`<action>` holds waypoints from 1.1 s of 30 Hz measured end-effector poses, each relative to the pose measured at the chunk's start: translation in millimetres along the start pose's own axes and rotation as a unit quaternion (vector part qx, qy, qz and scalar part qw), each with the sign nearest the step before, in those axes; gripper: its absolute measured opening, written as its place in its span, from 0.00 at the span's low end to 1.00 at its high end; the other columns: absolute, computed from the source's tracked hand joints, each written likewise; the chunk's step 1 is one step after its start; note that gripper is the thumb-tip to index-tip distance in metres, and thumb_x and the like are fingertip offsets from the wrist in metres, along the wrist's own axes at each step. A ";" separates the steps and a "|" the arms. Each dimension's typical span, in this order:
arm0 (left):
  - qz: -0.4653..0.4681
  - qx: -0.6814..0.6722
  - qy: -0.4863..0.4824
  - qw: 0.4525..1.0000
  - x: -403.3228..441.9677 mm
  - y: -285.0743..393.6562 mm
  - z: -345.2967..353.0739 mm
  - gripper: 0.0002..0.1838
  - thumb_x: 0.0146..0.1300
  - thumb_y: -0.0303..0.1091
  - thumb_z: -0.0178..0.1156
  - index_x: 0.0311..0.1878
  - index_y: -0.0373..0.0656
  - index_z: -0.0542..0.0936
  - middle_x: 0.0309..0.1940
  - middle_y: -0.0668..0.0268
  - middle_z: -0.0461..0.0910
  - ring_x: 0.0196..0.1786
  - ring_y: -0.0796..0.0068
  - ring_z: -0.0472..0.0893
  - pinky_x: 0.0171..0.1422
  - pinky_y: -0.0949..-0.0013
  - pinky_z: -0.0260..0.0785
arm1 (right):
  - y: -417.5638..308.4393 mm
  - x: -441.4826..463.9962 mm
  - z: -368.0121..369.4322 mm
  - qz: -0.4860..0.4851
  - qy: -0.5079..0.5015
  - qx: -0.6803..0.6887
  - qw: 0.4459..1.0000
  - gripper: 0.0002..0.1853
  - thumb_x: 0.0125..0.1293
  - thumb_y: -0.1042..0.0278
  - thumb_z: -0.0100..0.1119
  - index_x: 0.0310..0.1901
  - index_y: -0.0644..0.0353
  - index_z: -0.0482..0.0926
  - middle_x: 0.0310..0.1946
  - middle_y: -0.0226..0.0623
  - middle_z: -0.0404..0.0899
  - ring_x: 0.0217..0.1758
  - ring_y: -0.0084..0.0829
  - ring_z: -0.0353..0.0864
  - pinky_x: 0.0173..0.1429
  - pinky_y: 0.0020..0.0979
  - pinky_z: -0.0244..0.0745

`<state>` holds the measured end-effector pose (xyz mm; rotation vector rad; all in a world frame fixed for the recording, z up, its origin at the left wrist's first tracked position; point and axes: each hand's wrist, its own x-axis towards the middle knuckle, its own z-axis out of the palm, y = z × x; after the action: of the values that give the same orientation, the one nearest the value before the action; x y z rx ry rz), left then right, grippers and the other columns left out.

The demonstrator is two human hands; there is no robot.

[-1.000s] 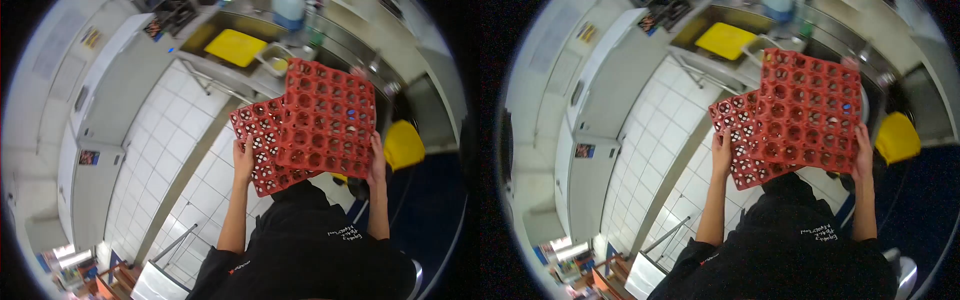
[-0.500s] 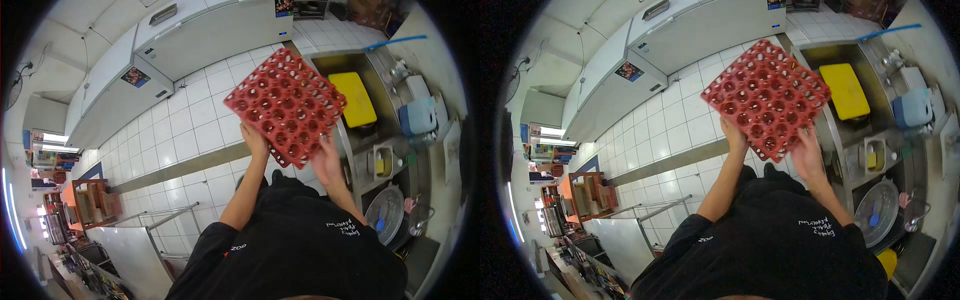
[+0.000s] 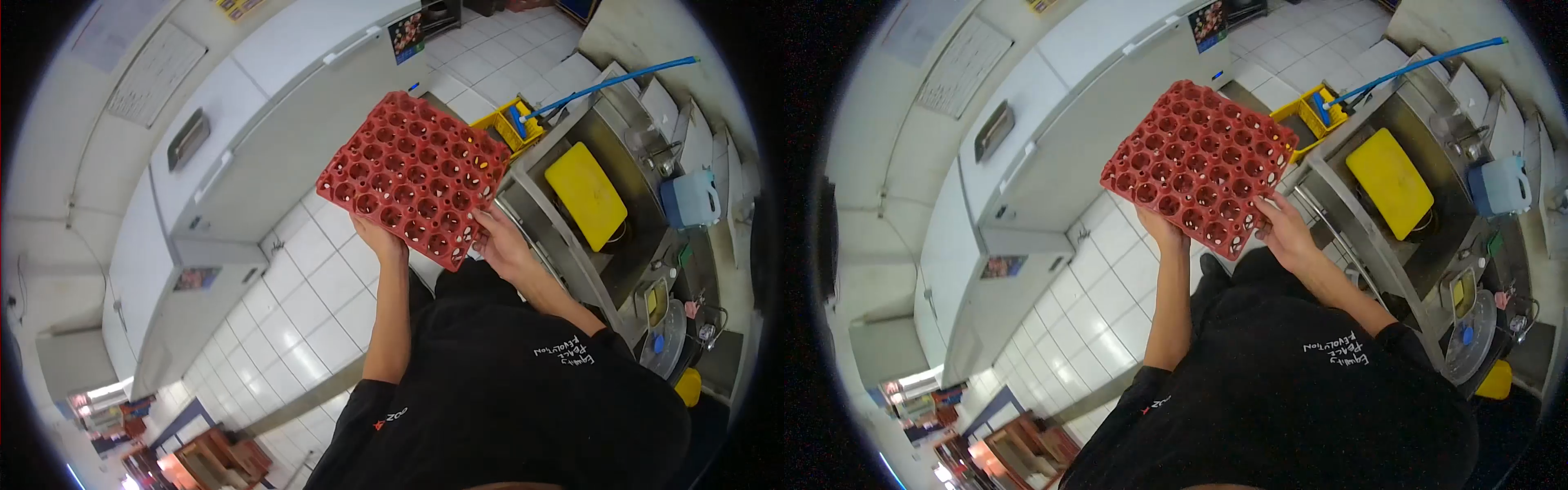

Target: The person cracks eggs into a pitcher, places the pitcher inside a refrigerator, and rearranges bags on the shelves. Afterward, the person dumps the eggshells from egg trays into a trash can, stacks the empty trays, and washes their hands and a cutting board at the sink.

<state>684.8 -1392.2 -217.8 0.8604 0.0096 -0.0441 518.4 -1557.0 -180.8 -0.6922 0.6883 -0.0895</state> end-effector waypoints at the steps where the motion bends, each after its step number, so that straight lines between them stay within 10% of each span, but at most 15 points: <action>1: -0.019 -0.001 -0.028 0.999 14.7 1.1 6.3 0.25 0.91 0.49 0.48 0.77 0.40 0.67 0.72 0.55 0.77 0.67 0.59 0.86 0.66 0.56 0.88 | -6.0 3.3 8.7 -0.006 0.012 0.005 1.000 0.16 0.84 0.62 0.65 0.67 0.49 0.78 0.51 0.26 0.88 0.50 0.21 0.82 0.51 0.31 0.74; 10: -0.156 -0.025 -0.110 0.981 255.7 -95.6 141.1 0.26 0.92 0.52 0.45 0.77 0.41 0.68 0.74 0.56 0.76 0.70 0.60 0.82 0.73 0.55 0.81 | -120.8 201.5 56.0 -0.132 -0.025 0.164 0.977 0.21 0.87 0.68 0.57 0.77 0.48 0.73 0.67 0.30 0.84 0.63 0.28 0.86 0.66 0.36 0.85; 28: -0.183 0.056 -0.191 0.963 641.6 -362.2 400.7 0.28 0.92 0.52 0.43 0.81 0.42 0.65 0.76 0.57 0.75 0.71 0.59 0.82 0.72 0.53 0.83 | -426.3 570.8 83.8 -0.156 0.098 0.188 0.965 0.12 0.85 0.65 0.62 0.64 0.43 0.82 0.60 0.21 0.88 0.58 0.24 0.87 0.57 0.33 0.83; 33: -0.263 0.089 -0.225 0.934 748.8 -389.2 492.7 0.33 0.91 0.58 0.43 0.81 0.40 0.69 0.77 0.56 0.76 0.72 0.60 0.82 0.74 0.55 0.81 | -533.2 625.3 47.6 -0.276 0.118 0.175 0.938 0.18 0.87 0.65 0.58 0.73 0.49 0.76 0.69 0.28 0.83 0.72 0.30 0.82 0.76 0.48 0.79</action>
<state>1411.7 -2045.3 -211.0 0.9944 -0.1965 -0.7558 1110.6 -2128.6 -173.1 -0.5164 0.6662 -0.8067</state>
